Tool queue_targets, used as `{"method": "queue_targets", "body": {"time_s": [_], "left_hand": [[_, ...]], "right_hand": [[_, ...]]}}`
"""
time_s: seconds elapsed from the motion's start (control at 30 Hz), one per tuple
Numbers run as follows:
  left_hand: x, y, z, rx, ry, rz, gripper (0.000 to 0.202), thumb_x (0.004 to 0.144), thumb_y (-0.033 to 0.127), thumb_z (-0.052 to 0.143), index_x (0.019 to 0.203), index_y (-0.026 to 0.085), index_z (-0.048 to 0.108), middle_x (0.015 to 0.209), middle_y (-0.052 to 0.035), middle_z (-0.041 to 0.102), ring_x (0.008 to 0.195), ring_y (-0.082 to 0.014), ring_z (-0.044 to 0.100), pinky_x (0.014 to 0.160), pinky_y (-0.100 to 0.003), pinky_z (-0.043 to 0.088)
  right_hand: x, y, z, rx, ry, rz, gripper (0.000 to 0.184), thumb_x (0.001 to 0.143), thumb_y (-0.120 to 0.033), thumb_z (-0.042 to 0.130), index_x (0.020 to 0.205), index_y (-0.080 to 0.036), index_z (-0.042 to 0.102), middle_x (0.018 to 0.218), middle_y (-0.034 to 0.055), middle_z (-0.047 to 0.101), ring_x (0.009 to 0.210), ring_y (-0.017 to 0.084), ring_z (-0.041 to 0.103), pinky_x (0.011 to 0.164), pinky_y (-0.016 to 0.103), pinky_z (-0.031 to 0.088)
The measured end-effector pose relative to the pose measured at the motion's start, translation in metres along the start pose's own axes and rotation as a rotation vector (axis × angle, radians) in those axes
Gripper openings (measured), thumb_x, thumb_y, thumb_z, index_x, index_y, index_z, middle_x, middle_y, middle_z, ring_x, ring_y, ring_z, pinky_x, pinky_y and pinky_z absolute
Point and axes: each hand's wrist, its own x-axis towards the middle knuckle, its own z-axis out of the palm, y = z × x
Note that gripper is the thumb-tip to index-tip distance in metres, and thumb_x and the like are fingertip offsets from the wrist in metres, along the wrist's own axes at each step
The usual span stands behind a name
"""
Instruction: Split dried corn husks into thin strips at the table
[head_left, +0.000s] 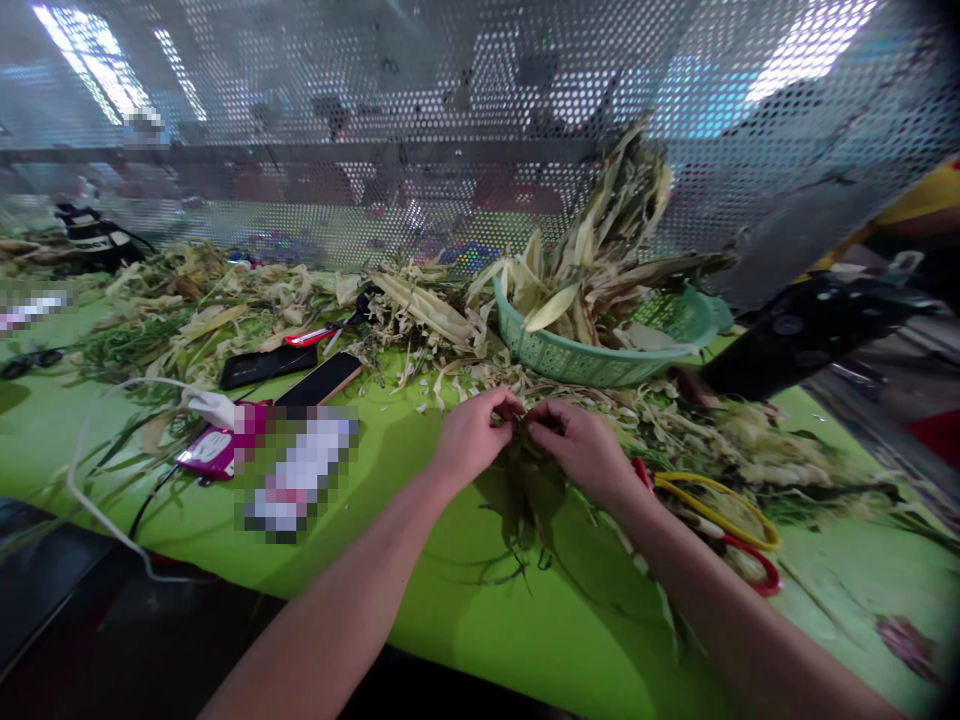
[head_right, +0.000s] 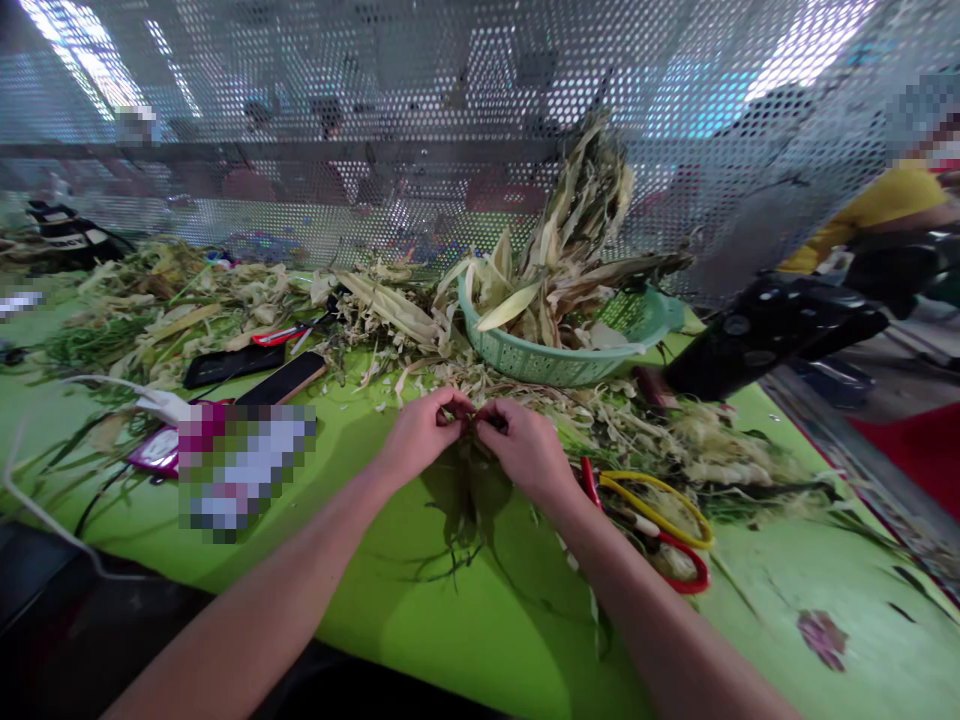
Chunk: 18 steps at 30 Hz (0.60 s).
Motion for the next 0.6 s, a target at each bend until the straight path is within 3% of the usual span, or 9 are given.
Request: {"method": "queue_targets", "body": {"time_s": [0.27, 0.6], "left_hand": [[0.001, 0.004, -0.004, 0.082, -0.015, -0.046, 0.011, 0.079, 0.017, 0.059, 0.086, 0.019, 0.067, 0.091, -0.0032, 0.07, 0.082, -0.0166, 0.062, 0.075, -0.028, 0.046], [0.007, -0.005, -0.005, -0.219, -0.145, -0.161, 0.009, 0.079, 0.017, 0.059, 0.086, 0.014, 0.064, 0.084, -0.003, 0.066, 0.076, -0.0134, 0.058, 0.074, -0.026, 0.044]], "right_hand": [[-0.002, -0.004, -0.004, -0.102, 0.056, -0.101, 0.013, 0.08, -0.026, 0.055, 0.083, -0.02, 0.066, 0.077, 0.0028, 0.07, 0.068, 0.018, 0.062, 0.062, 0.027, 0.04], [0.0, 0.002, -0.004, -0.041, 0.056, -0.107, 0.014, 0.082, -0.03, 0.056, 0.084, -0.02, 0.065, 0.076, 0.0025, 0.069, 0.067, 0.018, 0.061, 0.062, 0.027, 0.042]]}}
